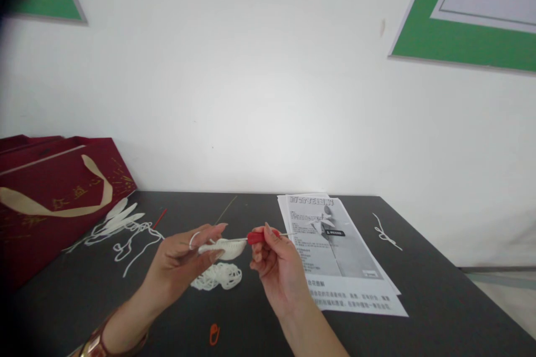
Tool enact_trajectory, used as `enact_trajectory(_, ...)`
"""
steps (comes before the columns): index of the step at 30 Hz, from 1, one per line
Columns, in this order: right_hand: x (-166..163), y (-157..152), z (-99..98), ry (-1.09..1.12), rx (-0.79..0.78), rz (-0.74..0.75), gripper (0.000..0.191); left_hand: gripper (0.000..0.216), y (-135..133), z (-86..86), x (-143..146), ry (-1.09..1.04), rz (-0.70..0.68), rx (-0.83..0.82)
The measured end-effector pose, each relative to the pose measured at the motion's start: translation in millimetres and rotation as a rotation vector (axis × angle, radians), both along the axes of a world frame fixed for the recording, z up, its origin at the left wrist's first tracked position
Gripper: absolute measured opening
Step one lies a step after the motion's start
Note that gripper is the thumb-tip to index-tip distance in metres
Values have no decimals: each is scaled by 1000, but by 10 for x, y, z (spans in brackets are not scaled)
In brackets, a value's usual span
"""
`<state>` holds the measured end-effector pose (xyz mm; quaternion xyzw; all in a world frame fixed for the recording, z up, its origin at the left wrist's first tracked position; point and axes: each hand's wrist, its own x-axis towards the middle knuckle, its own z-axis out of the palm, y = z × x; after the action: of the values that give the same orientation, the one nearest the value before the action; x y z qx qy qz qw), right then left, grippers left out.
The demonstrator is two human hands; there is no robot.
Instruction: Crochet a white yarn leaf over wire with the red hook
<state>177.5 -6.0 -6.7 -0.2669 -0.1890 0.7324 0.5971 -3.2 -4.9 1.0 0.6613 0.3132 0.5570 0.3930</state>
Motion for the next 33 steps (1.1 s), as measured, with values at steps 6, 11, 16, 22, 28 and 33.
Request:
enact_trajectory(6, -77, -25, -40, 61, -93, -23, 22, 35, -15, -51, 37, 12, 49, 77)
enact_trajectory(11, -90, -80, 9, -92, 64, -80, 21, 34, 17, -64, -8, 94, 14, 27)
enact_trajectory(16, -103, -130, 49, -273, 223, -114, 21, 37, 21, 10, 19, 19, 4, -128)
enact_trajectory(22, -97, -166, 54, -363, 265, -146, 21, 37, -1, 60, 61, -22, 39, -195)
enact_trajectory(28, -111, -144, 18, -408, 277, -171, 20, 36, -22, 66, 97, -14, 172, -188)
enact_trajectory(33, -144, -214, -58, -651, 448, -291, 15, 47, -33, 2, 171, -146, 239, -281)
